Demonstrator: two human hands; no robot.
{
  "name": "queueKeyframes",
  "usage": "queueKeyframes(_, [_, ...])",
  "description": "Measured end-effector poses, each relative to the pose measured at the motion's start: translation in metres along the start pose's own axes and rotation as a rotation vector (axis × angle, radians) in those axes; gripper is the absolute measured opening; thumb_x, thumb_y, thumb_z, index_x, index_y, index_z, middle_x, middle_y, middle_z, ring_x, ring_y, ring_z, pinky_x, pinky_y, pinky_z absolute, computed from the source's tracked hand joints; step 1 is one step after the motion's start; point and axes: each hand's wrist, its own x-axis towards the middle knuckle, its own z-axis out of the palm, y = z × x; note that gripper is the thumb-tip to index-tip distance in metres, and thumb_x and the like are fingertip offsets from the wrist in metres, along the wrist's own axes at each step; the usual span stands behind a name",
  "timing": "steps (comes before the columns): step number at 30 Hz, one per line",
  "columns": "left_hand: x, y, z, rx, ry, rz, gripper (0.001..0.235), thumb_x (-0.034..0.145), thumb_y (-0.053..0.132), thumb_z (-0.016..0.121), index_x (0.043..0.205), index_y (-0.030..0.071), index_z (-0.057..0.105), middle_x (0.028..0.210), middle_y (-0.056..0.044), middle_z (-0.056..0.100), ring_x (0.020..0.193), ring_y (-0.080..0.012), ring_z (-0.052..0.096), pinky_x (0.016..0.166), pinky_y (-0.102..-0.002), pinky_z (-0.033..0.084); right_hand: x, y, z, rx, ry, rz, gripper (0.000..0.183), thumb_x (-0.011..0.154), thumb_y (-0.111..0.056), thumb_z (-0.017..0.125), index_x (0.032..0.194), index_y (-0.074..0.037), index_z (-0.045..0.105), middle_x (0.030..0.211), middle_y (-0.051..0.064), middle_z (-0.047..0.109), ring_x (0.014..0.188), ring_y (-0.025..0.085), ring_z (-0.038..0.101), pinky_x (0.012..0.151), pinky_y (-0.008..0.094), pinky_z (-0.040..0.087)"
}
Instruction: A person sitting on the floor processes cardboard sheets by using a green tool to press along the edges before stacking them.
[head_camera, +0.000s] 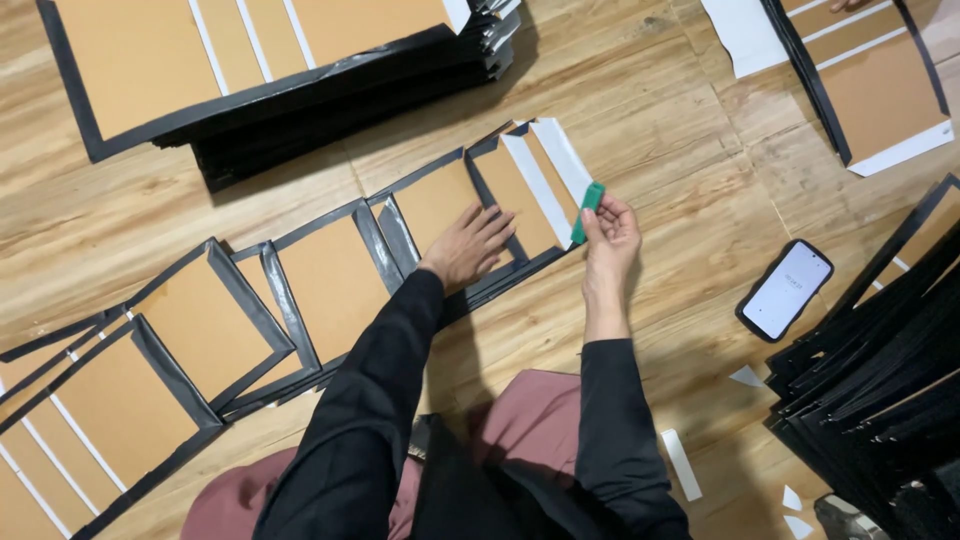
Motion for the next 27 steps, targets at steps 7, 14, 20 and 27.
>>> queueKeyframes(7, [-0.056, 0.006, 0.013, -0.048, 0.012, -0.063, 0.063, 0.091, 0.046, 0.028, 0.143, 0.013, 0.017, 0.147, -0.008, 0.019, 0.135, -0.0248, 0.020, 0.110, -0.040, 0.012, -0.003, 0.005, 0.004, -0.011, -0.017, 0.036, 0.025, 0.080, -0.001, 0.065, 0.102, -0.008, 0.056, 0.088, -0.001, 0.056, 0.076, 0.002, 0.055, 0.066, 0.012, 0.048])
queueKeyframes(14, [-0.078, 0.008, 0.030, -0.172, 0.323, -0.103, 0.053, 0.091, 0.042, 0.034, 0.133, 0.010, 0.039, 0.137, -0.011, 0.039, 0.125, -0.0250, 0.039, 0.108, -0.036, 0.024, -0.029, 0.029, 0.022, -0.217, -0.185, 0.029, 0.028, 0.078, 0.000, 0.067, 0.102, -0.009, 0.055, 0.084, -0.001, 0.056, 0.069, 0.002, 0.055, 0.060, 0.013, 0.048])
queueKeyframes(20, [-0.080, 0.005, 0.047, -0.263, 0.450, -0.134, 0.048, 0.091, 0.038, 0.033, 0.125, 0.008, 0.048, 0.124, -0.013, 0.052, 0.114, -0.0281, 0.051, 0.104, -0.039, 0.032, -0.053, 0.066, 0.079, -0.931, -0.554, -0.456, 0.032, 0.070, -0.014, 0.073, 0.099, -0.014, 0.060, 0.087, 0.002, 0.053, 0.084, 0.022, 0.056, 0.075, 0.031, 0.047])
queueKeyframes(27, [-0.083, 0.008, 0.065, -0.315, 0.519, -0.146, 0.043, 0.090, 0.033, 0.034, 0.117, 0.005, 0.053, 0.118, -0.017, 0.054, 0.109, -0.0327, 0.053, 0.101, -0.043, 0.036, -0.003, 0.099, 0.161, -1.108, -0.672, -0.685, 0.023, 0.073, -0.012, 0.067, 0.091, -0.011, 0.053, 0.081, 0.006, 0.047, 0.081, 0.028, 0.051, 0.073, 0.038, 0.044])
